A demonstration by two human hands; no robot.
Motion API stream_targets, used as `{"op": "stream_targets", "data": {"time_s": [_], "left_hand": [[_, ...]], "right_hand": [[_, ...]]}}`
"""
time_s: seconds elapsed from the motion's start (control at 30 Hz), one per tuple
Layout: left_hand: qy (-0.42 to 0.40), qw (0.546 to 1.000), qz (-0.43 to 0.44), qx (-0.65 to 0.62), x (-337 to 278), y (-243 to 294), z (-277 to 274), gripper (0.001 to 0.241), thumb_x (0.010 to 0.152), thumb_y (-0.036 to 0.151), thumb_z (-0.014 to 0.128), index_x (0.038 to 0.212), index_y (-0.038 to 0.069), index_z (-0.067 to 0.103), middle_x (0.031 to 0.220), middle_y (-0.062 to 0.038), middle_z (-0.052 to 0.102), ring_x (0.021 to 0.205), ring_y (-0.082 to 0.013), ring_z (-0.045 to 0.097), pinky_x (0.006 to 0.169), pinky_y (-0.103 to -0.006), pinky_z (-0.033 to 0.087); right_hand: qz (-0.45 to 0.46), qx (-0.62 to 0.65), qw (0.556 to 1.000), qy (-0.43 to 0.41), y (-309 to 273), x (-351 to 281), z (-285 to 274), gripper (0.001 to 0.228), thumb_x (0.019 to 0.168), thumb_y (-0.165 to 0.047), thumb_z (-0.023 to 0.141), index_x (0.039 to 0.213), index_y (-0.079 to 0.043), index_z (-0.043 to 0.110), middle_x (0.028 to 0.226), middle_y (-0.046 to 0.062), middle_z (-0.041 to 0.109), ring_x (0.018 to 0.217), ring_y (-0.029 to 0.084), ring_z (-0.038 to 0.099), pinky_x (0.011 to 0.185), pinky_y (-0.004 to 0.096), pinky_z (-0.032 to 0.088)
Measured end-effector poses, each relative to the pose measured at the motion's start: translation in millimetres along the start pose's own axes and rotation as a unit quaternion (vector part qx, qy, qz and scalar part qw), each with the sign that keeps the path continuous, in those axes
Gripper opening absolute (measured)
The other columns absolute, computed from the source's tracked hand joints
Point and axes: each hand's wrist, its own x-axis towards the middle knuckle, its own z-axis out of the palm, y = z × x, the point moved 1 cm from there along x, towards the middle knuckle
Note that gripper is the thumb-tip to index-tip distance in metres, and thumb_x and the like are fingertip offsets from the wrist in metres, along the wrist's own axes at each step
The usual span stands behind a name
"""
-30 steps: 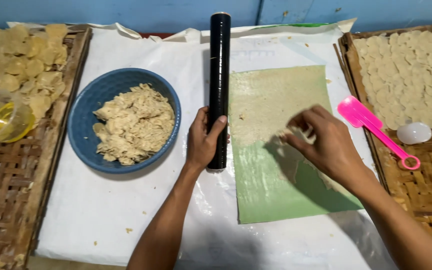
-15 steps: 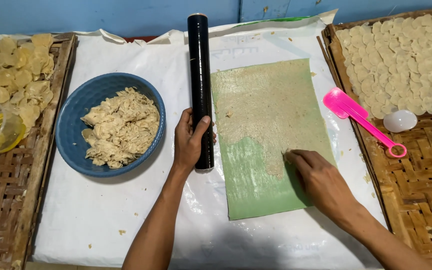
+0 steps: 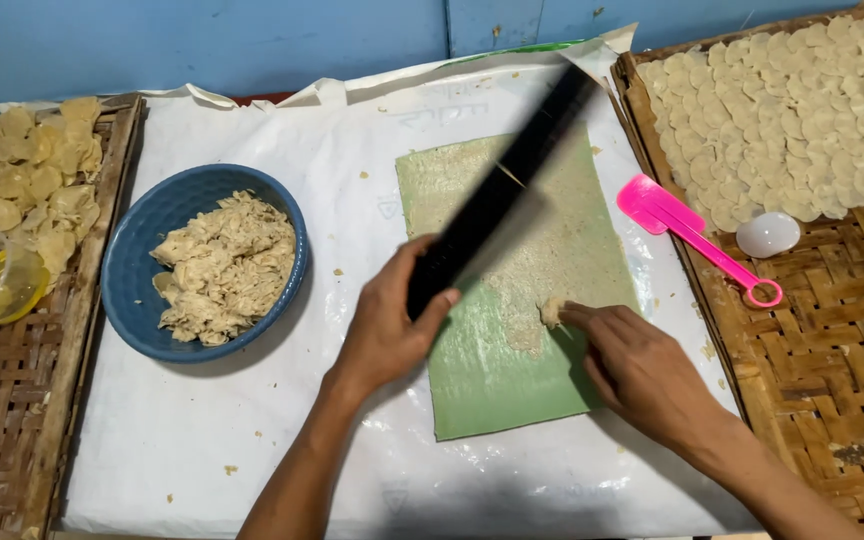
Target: Rolling out and flattening dough on a green mat using a rolling pin and a spatula.
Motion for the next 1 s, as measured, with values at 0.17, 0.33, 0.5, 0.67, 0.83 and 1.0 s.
{"op": "stream_targets", "data": {"time_s": [0.17, 0.33, 0.5, 0.67, 0.83, 1.0], "left_hand": [[0.026, 0.953, 0.171, 0.248, 1, -26, 33, 0.055, 0.091, 0.014, 0.069, 0.142, 0.004, 0.051, 0.108, -0.014, 0.067, 0.087, -0.0252, 0.069, 0.082, -0.0425, 0.059], [0.013, 0.912, 0.221, 0.344, -3, -27, 52, 0.046, 0.095, 0.015, 0.063, 0.14, 0.005, 0.056, 0.109, -0.015, 0.067, 0.09, -0.026, 0.064, 0.084, -0.0427, 0.051], [0.013, 0.884, 0.269, 0.383, -3, -62, 64, 0.048, 0.105, 0.021, 0.05, 0.151, 0.008, 0.048, 0.116, -0.019, 0.063, 0.111, -0.0342, 0.063, 0.1, -0.0512, 0.047], [-0.022, 0.923, 0.163, 0.347, 14, -21, 54, 0.061, 0.109, 0.042, 0.033, 0.148, -0.002, 0.049, 0.15, -0.029, 0.051, 0.145, -0.0451, 0.039, 0.119, -0.0676, 0.013], [0.001, 0.915, 0.132, 0.38, 40, -32, 54, 0.066, 0.109, 0.047, 0.035, 0.151, -0.002, 0.047, 0.162, -0.023, 0.039, 0.153, -0.0425, 0.027, 0.121, -0.066, 0.009], [0.036, 0.918, 0.178, 0.352, -11, -33, 69, 0.067, 0.109, 0.044, 0.037, 0.153, -0.005, 0.039, 0.158, -0.028, 0.041, 0.15, -0.0414, 0.035, 0.122, -0.0634, 0.013]], "right_hand": [[0.015, 0.032, 0.995, 0.096, 13, 14, -25, 0.032, 0.087, -0.003, 0.068, 0.119, -0.002, 0.071, 0.096, 0.009, 0.077, 0.071, 0.016, 0.069, 0.061, 0.027, 0.057], [-0.017, -0.058, 0.986, 0.157, 34, 45, -25, 0.028, 0.097, -0.016, 0.069, 0.121, -0.001, 0.069, 0.114, 0.012, 0.07, 0.092, 0.026, 0.064, 0.078, 0.036, 0.052], [0.038, -0.145, 0.988, -0.038, 60, 50, 6, 0.049, 0.108, -0.041, 0.04, 0.147, -0.016, 0.056, 0.146, 0.017, 0.058, 0.141, 0.038, 0.051, 0.114, 0.046, 0.042], [0.059, -0.092, 0.989, -0.095, 65, 74, 4, 0.055, 0.11, -0.036, 0.033, 0.155, -0.007, 0.045, 0.154, 0.027, 0.046, 0.147, 0.046, 0.037, 0.119, 0.052, 0.031], [0.062, -0.058, 0.994, -0.072, 83, 91, 12, 0.061, 0.113, -0.04, 0.031, 0.159, -0.002, 0.038, 0.157, 0.032, 0.04, 0.15, 0.046, 0.03, 0.123, 0.049, 0.025], [0.059, -0.154, 0.982, -0.089, 68, 52, 16, 0.066, 0.107, -0.047, 0.033, 0.163, -0.01, 0.033, 0.16, 0.026, 0.04, 0.153, 0.041, 0.029, 0.122, 0.047, 0.028]]}}
